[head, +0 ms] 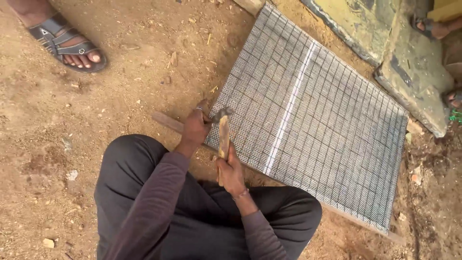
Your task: Hammering small nails to attach a wire mesh screen to a wooden lath frame on the ground.
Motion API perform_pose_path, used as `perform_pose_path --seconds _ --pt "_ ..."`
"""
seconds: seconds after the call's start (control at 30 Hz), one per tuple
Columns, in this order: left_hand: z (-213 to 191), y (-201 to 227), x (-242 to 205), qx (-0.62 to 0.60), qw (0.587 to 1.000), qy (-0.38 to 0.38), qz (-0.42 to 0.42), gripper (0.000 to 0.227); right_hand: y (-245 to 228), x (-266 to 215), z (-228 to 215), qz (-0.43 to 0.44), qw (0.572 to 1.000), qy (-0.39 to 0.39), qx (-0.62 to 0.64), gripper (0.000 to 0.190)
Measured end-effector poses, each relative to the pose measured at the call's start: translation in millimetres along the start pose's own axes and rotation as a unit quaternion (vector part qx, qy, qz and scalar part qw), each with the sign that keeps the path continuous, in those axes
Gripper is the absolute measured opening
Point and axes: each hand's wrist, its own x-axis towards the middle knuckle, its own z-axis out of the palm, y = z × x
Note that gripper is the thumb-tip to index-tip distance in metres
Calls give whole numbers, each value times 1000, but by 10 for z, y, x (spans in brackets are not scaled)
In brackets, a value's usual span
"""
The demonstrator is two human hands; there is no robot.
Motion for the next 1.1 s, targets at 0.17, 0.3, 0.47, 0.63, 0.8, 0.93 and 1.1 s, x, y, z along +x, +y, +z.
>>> perform_pose_path --seconds 0.17,0.3,0.47,0.63,0.8,0.93,1.1 --pt "-68 124 16 4 999 -17 -51 81 96 15 -49 0 999 23 24 73" --pt "-96 205 34 -4 995 -38 -97 85 267 46 -77 -55 997 27 43 75" --pt "-86 212 53 6 991 -49 -124 87 587 142 -88 -26 994 -12 108 72" --pt "-23 -182 69 18 995 2 -96 93 256 -53 -116 -70 991 26 108 70" --pt "-508 108 290 275 948 -47 -151 88 621 5 -79 -143 979 61 134 73" --pt "-908 438 540 487 792 -278 -240 41 550 49 7 -79 995 4 61 70" --pt "-1062 -59 634 441 806 -296 -260 36 477 -11 -108 -141 987 35 63 66"
